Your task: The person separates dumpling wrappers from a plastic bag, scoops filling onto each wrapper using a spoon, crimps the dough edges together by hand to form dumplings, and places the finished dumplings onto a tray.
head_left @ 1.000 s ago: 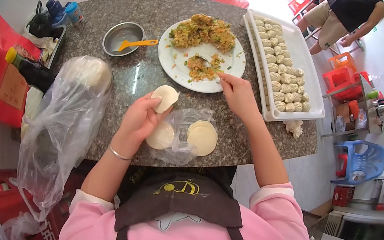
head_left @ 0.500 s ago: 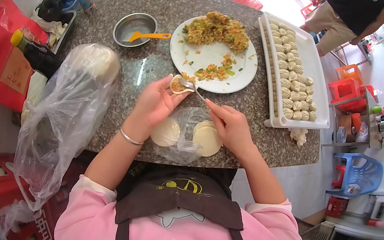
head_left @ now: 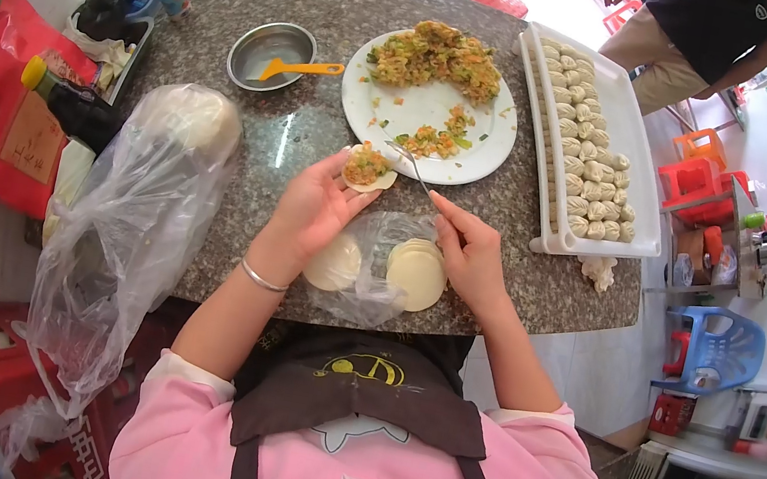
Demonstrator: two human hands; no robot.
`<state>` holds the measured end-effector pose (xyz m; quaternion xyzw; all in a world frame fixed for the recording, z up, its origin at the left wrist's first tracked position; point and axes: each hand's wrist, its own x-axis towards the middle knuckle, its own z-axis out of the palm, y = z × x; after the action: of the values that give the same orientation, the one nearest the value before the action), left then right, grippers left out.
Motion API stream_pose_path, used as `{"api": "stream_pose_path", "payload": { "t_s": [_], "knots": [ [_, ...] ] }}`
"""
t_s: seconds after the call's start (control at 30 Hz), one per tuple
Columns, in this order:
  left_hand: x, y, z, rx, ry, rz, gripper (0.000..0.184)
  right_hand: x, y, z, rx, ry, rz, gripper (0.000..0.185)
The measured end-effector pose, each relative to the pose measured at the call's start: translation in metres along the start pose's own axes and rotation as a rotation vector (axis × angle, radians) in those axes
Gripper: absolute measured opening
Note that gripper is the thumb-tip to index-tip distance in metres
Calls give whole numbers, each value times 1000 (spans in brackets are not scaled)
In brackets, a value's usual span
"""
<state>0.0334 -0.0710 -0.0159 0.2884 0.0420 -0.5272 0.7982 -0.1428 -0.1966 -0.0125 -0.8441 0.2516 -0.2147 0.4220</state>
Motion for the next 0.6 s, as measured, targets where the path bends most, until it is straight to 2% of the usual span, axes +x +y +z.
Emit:
{"api": "stream_pose_path", "payload": {
  "t_s": [0.1, 0.17, 0.2, 0.27, 0.3, 0.33, 0.43, 0.53, 0.6],
  "knots": [
    [-8, 5, 0, 49, 10, -4, 39, 13, 10, -6, -158, -10, -26, 27],
    [-12, 8, 4, 86, -18, -7, 40, 24, 14, -9, -362, 114, -116, 24],
    [-14, 9, 10, 195, -110, 53, 42, 31, 14, -10, -362, 127, -113, 24],
    [-11, 9, 21, 315, -220, 113, 45, 48, 8, -5, -332, 225, -422, 22],
    [-7, 8, 27, 419, -260, 194, 48, 53, 0, -3, -154, 158, -324, 24],
    [-4, 8, 32, 520, -299, 279, 51, 59, -3, -1, -155, 174, -330, 24],
    [12, 11, 39, 565, -302, 318, 49, 79, -7, 8, 591, 18, -61, 25],
    [25, 9, 41, 637, -262, 424, 41, 86, -15, 9, 776, 34, -37, 22],
    [31, 5, 36, 809, -231, 562, 35, 89, -13, 11, 778, 49, -23, 20]
  ]
}}
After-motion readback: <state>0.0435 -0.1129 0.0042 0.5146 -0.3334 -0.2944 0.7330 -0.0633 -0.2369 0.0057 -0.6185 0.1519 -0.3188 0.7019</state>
